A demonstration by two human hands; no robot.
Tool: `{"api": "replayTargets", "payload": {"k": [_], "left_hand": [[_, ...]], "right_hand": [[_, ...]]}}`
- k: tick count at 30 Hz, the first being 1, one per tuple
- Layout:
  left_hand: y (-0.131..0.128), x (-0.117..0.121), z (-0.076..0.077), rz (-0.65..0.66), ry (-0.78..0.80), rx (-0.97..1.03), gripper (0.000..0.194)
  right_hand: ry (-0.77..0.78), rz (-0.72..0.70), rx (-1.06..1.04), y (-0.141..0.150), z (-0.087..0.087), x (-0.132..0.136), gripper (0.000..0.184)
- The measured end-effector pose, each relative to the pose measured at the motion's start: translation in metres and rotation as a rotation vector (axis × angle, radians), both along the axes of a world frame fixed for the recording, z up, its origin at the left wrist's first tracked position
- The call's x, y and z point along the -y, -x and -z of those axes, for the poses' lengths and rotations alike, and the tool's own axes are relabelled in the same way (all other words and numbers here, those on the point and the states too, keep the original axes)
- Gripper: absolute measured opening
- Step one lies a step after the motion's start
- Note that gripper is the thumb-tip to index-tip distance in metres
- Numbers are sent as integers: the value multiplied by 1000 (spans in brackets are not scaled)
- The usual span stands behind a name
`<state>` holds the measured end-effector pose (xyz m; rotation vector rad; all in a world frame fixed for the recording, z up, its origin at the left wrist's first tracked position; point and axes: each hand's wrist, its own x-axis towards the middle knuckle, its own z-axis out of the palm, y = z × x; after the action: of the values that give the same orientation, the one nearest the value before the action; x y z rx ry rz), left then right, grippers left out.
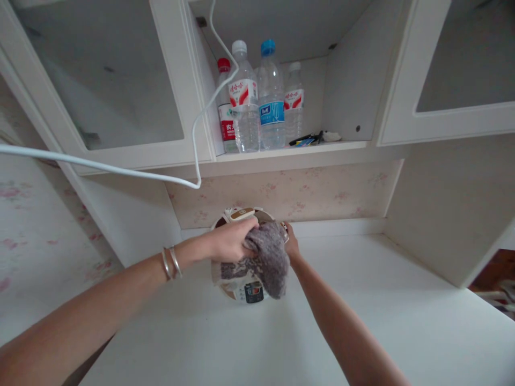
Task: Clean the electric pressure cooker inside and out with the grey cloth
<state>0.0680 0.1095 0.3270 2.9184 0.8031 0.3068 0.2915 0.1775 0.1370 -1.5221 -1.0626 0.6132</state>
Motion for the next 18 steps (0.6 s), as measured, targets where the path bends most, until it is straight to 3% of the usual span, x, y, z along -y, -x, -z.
{"api": "replayTargets", "payload": {"k": [3, 6, 9, 13, 15, 18], "left_hand": [[8, -17, -34, -99, 105, 84, 54], [8, -34, -47, -185, -10, 135, 45], [-2, -44, -43, -258, -342, 189, 45], [-29, -49, -30, -345, -675, 79, 60], [-47, -51, -21, -283, -756, 10, 53], [-69, -49, 1, -83, -779, -94, 37]], "right_hand": [[60, 33, -35, 1, -2, -3, 55], [88, 39, -49, 2, -4, -5, 58], [83, 41, -52, 2, -4, -5, 58], [66, 45, -54, 3, -3, -6, 58], [58, 46, -49, 3, -3, -6, 58], [31, 28, -38, 1, -1, -7, 58]]}}
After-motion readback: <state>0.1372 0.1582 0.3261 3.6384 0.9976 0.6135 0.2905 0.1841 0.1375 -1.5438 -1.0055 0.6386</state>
